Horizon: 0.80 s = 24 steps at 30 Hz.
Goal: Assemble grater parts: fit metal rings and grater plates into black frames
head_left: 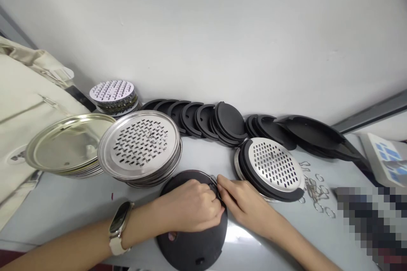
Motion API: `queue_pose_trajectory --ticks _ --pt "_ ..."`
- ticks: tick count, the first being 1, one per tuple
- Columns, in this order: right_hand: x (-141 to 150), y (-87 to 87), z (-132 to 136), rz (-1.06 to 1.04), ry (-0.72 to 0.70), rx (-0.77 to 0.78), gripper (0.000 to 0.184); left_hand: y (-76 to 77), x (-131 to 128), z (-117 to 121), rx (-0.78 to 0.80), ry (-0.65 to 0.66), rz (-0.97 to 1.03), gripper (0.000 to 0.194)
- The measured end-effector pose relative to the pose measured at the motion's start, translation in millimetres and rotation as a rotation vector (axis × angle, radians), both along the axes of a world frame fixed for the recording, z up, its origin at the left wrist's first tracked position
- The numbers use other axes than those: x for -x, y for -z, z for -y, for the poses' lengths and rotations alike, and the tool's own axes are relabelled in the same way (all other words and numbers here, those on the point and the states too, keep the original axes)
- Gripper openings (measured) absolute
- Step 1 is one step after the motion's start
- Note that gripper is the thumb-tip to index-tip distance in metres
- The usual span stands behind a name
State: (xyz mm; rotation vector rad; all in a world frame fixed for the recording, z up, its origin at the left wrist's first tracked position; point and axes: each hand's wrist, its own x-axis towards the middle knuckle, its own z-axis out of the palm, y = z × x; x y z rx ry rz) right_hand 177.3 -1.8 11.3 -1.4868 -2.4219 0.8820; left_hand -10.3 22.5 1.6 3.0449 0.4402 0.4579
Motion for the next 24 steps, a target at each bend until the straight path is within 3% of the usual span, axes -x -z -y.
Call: queue_pose_trajectory --ticks 24 --pt "0.4 0.4 0.1 0.047 -0.023 -0.028 0.016 7.4 -1.8 -1.2 -0.021 0.021 0.009 0.022"
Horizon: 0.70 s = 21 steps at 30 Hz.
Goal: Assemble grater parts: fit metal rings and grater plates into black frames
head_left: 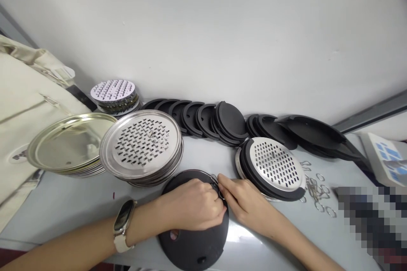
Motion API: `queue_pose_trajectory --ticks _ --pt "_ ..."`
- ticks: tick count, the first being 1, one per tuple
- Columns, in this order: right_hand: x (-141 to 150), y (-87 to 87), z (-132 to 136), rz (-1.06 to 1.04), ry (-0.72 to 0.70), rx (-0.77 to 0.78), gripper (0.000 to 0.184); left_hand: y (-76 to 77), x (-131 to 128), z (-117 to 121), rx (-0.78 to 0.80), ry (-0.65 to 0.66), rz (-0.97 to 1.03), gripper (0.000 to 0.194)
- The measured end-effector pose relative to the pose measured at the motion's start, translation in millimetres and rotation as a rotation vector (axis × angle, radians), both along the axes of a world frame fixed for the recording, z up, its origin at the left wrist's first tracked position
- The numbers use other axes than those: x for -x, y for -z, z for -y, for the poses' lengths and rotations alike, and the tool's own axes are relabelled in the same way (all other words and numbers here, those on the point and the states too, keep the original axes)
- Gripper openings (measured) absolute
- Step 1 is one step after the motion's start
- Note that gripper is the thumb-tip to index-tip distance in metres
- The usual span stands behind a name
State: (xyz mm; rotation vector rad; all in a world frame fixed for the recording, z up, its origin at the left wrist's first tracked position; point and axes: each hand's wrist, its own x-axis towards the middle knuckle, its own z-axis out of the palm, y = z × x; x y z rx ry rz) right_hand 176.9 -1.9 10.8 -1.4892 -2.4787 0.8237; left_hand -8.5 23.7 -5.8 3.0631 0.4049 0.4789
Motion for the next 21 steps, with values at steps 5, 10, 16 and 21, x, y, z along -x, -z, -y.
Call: queue_pose_trajectory --ticks 5,10,16,21 --pt "-0.4 2.2 0.0 0.003 -0.009 -0.004 0.016 -0.6 0.1 0.0 0.002 0.001 0.003 0.023" --pt "-0.5 3.2 0.4 -0.003 -0.013 -0.021 0.016 -1.3 0.0 0.7 0.003 -0.014 -0.005 0.022" --pt "-0.4 3.1 0.5 -0.014 -0.013 -0.030 0.016 -0.9 -0.3 0.8 -0.007 -0.001 -0.018 0.022" --pt "-0.2 4.5 0.4 -0.016 -0.010 -0.027 0.016 -3.2 0.4 0.3 -0.029 0.020 -0.030 0.022"
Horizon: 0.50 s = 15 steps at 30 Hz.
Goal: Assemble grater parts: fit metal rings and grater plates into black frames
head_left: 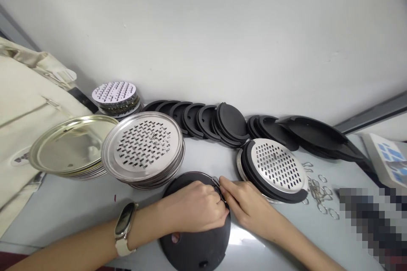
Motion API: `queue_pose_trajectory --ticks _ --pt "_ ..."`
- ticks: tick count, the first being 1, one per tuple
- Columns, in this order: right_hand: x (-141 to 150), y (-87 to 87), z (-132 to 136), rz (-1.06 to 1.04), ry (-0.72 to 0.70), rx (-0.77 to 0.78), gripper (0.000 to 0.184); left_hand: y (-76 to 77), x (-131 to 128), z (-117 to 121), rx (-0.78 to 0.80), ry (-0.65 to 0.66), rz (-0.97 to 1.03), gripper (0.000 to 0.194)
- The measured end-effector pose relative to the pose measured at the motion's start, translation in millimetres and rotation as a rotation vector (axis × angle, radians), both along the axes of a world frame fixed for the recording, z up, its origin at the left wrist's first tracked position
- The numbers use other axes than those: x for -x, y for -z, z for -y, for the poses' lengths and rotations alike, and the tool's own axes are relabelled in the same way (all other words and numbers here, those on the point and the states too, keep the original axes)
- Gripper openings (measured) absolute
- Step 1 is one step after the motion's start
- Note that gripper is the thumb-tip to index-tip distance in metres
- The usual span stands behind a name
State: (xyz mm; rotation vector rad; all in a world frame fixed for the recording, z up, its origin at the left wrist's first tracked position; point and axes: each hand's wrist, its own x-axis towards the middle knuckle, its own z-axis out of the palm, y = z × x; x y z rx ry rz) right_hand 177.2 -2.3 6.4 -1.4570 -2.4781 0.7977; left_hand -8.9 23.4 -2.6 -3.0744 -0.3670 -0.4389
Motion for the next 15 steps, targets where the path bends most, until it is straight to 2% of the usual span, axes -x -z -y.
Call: queue_pose_trajectory --ticks 15 --pt "0.5 -2.0 0.1 0.021 0.003 0.012 0.017 1.9 0.5 -0.1 -0.004 0.008 0.003 0.022"
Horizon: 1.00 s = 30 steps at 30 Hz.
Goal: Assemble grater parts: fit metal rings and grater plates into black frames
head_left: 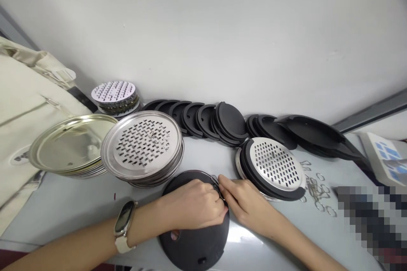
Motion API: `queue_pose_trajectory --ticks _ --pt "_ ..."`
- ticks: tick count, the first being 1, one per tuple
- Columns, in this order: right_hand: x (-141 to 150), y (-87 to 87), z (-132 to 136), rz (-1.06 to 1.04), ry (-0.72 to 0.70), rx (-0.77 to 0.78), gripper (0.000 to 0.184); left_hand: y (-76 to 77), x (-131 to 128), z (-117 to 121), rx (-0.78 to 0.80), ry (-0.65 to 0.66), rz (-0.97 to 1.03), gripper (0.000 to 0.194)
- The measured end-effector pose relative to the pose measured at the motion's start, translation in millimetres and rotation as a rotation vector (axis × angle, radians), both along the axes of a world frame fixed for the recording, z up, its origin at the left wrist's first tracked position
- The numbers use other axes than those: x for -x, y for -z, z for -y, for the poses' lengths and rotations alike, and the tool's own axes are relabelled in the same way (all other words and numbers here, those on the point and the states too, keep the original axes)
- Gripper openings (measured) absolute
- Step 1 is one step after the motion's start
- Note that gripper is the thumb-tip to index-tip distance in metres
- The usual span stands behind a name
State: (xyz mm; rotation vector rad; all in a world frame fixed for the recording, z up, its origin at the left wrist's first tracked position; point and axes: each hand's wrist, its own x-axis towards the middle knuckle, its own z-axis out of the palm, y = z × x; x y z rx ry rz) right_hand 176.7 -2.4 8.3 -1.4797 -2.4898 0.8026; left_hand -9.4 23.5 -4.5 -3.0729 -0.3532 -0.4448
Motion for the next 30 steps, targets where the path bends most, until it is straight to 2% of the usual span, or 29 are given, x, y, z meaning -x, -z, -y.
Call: queue_pose_trajectory --ticks 20,30 --pt "-1.5 0.9 0.6 -0.007 -0.005 0.003 0.017 2.7 -0.7 0.1 0.014 -0.015 0.006 0.022" --pt "4.3 -0.5 6.5 -0.064 0.023 -0.010 0.017 -1.6 0.7 -1.1 0.010 0.041 -0.019 0.019"
